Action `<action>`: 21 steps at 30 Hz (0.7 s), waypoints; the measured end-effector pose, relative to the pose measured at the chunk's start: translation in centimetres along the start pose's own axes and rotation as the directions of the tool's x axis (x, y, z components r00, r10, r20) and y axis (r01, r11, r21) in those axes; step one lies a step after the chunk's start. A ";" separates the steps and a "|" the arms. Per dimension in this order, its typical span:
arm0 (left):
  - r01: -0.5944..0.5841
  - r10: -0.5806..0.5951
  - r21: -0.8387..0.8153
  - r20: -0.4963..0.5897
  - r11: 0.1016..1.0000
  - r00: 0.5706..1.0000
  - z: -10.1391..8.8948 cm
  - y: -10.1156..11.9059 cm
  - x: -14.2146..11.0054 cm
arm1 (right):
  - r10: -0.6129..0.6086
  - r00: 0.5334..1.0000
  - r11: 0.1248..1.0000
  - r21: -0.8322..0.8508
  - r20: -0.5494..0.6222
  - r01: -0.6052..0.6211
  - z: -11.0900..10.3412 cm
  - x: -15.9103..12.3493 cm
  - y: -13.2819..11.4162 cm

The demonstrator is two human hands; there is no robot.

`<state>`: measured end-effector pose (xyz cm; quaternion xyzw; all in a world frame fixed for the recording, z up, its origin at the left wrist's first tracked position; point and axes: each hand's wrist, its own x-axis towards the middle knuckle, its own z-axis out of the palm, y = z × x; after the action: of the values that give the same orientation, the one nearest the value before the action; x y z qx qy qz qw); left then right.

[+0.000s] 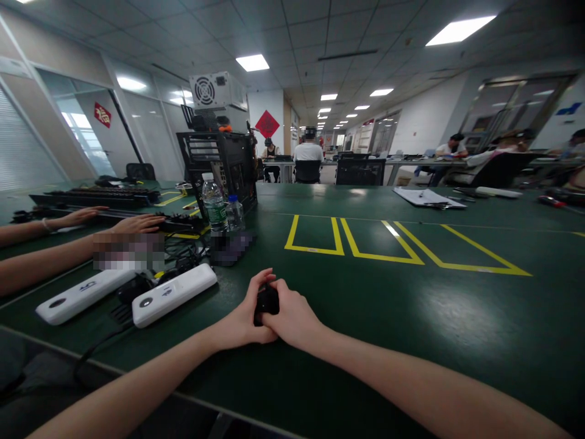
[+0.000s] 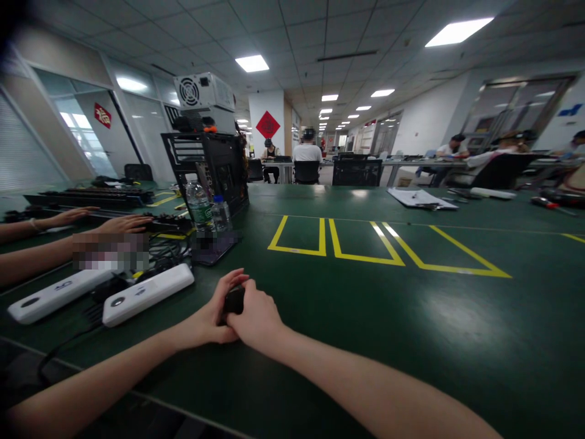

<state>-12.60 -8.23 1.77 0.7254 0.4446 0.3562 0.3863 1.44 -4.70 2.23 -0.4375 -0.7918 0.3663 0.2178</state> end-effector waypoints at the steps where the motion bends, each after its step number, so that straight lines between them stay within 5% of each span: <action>1: 0.006 -0.006 -0.012 0.022 1.000 1.000 0.0 0.0 0.2 | -0.024 1.000 1.000 -0.007 -0.015 0.024 0.0 0.1 0.3; 7: 0.048 -0.049 0.041 0.025 0.998 0.998 1.9 -0.7 2.8 | -0.003 0.988 1.000 0.017 -0.154 0.006 -2.4 0.8 3.6; 11: 0.071 -0.074 0.052 0.065 0.996 0.995 4.7 -1.0 7.6 | 0.071 0.952 0.990 -0.097 -0.296 -0.104 -5.7 1.0 6.6; 15: -0.019 0.007 0.091 0.125 0.996 0.992 7.0 -1.2 12.7 | 0.018 0.925 0.971 -0.216 -0.379 -0.107 -7.8 0.4 9.1; 21: -0.087 0.051 0.189 0.186 0.978 0.981 7.5 -1.5 15.1 | 0.047 0.945 0.993 -0.090 -0.324 -0.080 -9.2 -0.6 10.3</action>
<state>-1.45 4.29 -0.33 0.8043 0.4154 0.2566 0.3388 13.38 1.97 0.10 -0.5272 -0.7489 0.2560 0.3094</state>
